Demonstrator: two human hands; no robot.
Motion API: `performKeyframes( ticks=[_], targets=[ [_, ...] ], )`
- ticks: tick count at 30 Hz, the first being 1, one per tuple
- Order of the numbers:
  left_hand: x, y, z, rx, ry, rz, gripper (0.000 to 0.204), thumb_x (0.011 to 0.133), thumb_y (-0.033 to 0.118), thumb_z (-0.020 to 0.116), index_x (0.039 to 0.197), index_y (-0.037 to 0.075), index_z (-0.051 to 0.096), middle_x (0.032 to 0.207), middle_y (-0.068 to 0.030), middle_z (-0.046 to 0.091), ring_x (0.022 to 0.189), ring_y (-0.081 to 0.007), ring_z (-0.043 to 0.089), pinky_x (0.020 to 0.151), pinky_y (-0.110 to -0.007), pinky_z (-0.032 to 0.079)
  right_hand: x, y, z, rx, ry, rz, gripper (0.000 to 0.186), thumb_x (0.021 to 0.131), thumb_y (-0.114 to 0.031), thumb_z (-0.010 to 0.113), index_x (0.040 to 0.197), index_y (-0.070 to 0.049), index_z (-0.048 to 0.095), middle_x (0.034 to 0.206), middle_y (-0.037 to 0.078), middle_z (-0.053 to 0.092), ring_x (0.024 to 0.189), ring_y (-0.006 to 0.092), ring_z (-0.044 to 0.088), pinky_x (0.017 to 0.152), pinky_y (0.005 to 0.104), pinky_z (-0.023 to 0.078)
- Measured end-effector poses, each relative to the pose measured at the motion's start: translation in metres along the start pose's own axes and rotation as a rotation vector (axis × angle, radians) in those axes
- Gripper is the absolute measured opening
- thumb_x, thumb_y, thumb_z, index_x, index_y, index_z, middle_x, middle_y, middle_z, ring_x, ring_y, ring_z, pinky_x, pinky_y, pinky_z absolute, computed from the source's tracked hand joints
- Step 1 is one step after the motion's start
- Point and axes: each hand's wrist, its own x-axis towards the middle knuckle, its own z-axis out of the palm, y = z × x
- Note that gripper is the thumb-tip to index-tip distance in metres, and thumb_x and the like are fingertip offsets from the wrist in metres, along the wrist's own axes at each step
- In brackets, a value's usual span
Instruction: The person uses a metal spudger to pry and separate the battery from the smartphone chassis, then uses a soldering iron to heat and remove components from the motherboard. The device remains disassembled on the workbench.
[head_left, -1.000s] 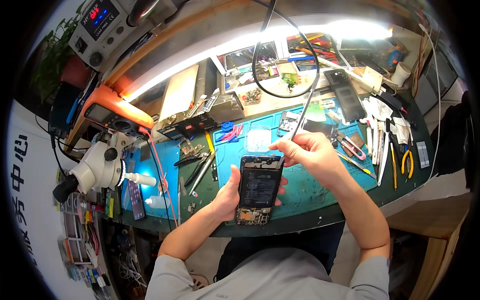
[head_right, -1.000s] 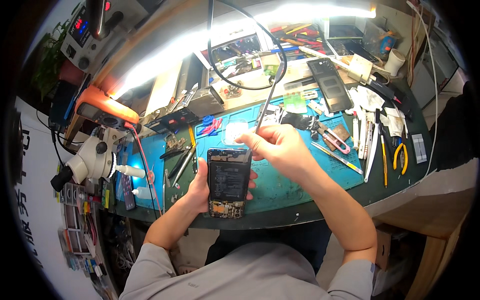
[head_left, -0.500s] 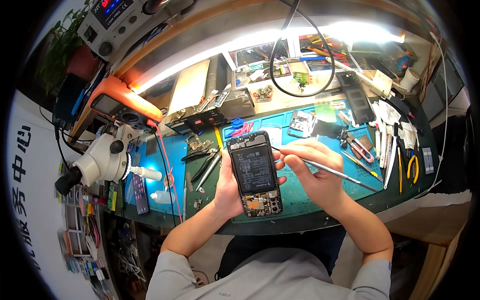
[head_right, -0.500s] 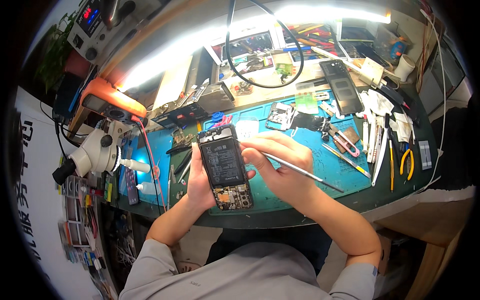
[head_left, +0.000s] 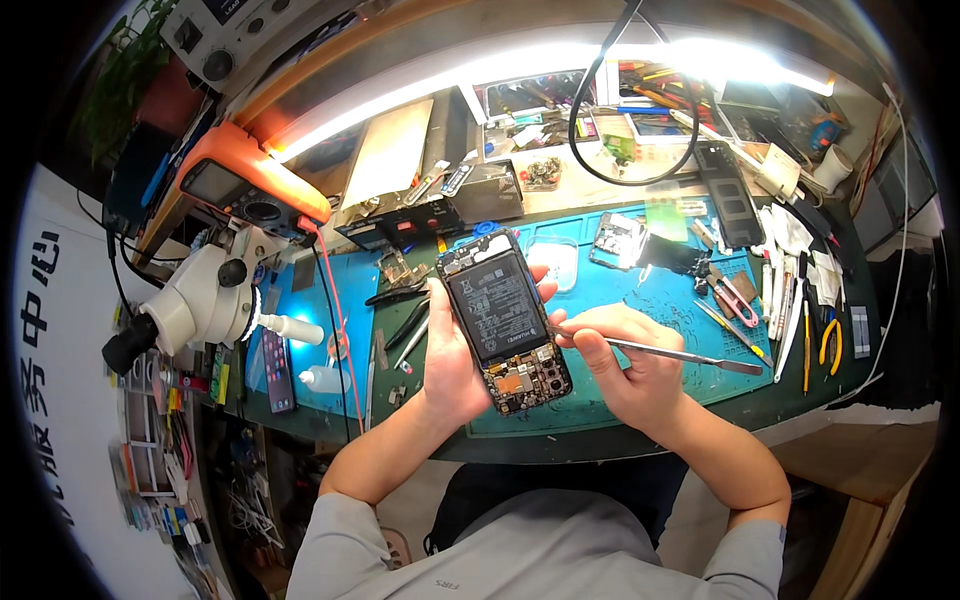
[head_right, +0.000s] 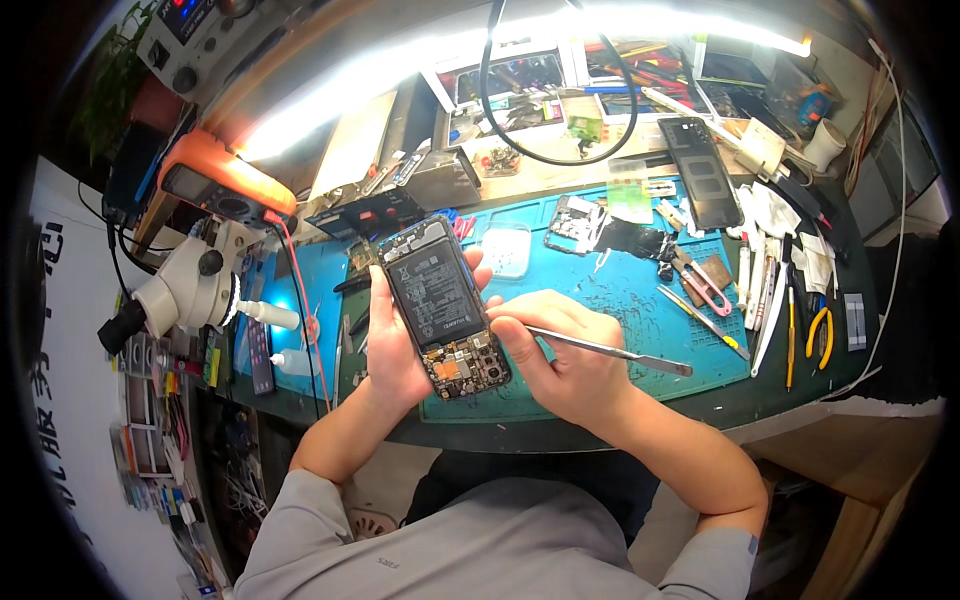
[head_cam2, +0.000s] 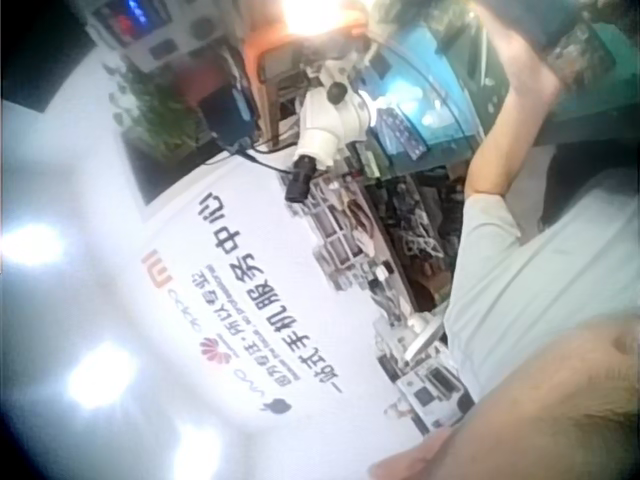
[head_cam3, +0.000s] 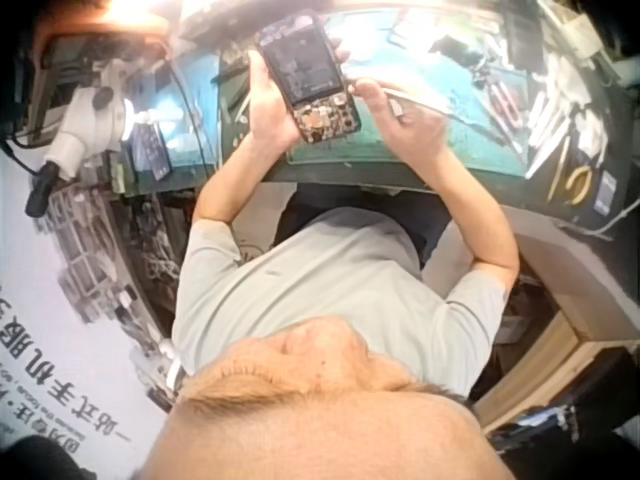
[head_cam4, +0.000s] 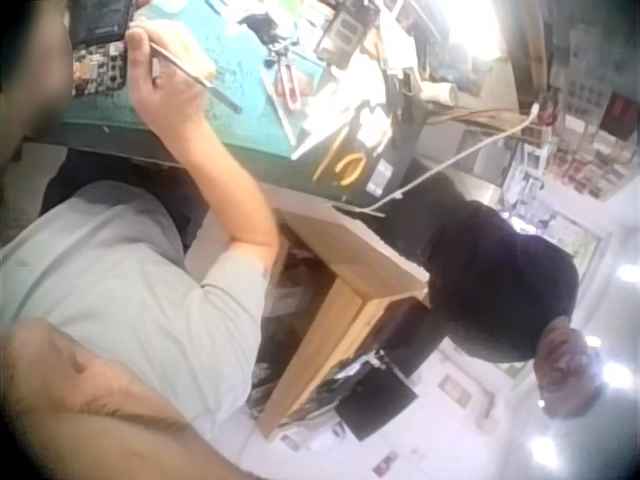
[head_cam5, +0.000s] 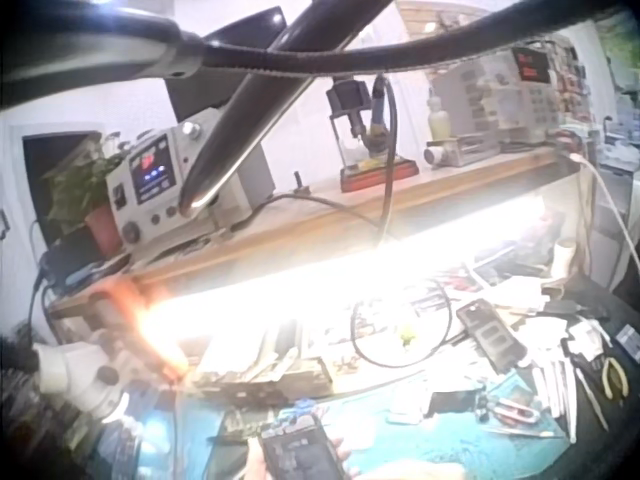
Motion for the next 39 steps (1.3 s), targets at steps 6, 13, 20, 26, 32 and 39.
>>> performKeyframes(
  ticks=[6,13,20,26,32,39],
  targets=[
    [-0.001,-0.001,-0.003,-0.030,-0.047,0.017,0.090,0.104,0.075,0.015,0.162,0.008,0.034,0.163,-0.0159,0.042,0.143,-0.0350,0.050,0.119,-0.057,0.042,0.002,0.000,0.002,-0.027,-0.014,-0.014,0.010,0.098,-0.008,0.073,0.101,0.001,0.073,0.093,0.014,0.076,0.078,0.0253,0.074,0.068,0.0324,0.059],
    [-0.002,-0.002,-0.004,-0.048,-0.094,0.012,0.092,0.103,0.076,0.015,0.163,0.008,0.033,0.163,-0.0157,0.042,0.143,-0.0358,0.050,0.118,-0.057,0.043,0.003,0.000,0.001,-0.045,-0.025,-0.005,0.008,0.097,-0.006,0.072,0.100,0.001,0.073,0.092,0.014,0.076,0.076,0.0253,0.074,0.067,0.0328,0.058],
    [-0.002,-0.002,-0.004,-0.012,-0.043,0.022,0.091,0.104,0.076,0.016,0.163,0.008,0.032,0.164,-0.0154,0.041,0.144,-0.0352,0.049,0.119,-0.055,0.043,0.002,0.001,0.003,-0.073,-0.023,-0.008,0.006,0.096,-0.005,0.073,0.099,0.000,0.073,0.090,0.013,0.075,0.073,0.0245,0.073,0.064,0.0322,0.058],
    [-0.002,-0.001,-0.004,0.008,-0.077,0.029,0.091,0.104,0.075,0.015,0.163,0.008,0.032,0.164,-0.0160,0.041,0.145,-0.0347,0.049,0.119,-0.055,0.042,0.004,0.000,0.004,-0.084,-0.021,-0.016,0.005,0.095,-0.005,0.074,0.098,0.000,0.073,0.088,0.012,0.074,0.071,0.0252,0.072,0.062,0.0327,0.057],
    [-0.002,-0.004,0.008,0.212,0.091,0.056,0.092,0.101,0.079,0.018,0.166,0.013,0.025,0.159,-0.0152,0.046,0.139,-0.0353,0.054,0.117,-0.053,0.046,0.004,-0.002,0.005,-0.134,-0.047,-0.005,0.005,0.095,-0.005,0.075,0.097,-0.001,0.073,0.087,0.013,0.073,0.069,0.0260,0.071,0.060,0.0329,0.056],
    [-0.003,-0.003,0.001,0.099,-0.008,0.057,0.092,0.104,0.076,0.016,0.162,0.006,0.032,0.161,-0.0172,0.043,0.145,-0.0330,0.048,0.120,-0.054,0.042,0.005,-0.002,0.004,-0.088,-0.038,0.026,0.007,0.094,-0.007,0.076,0.097,-0.001,0.074,0.088,0.013,0.075,0.070,0.0250,0.072,0.061,0.0329,0.056]
  ],
)
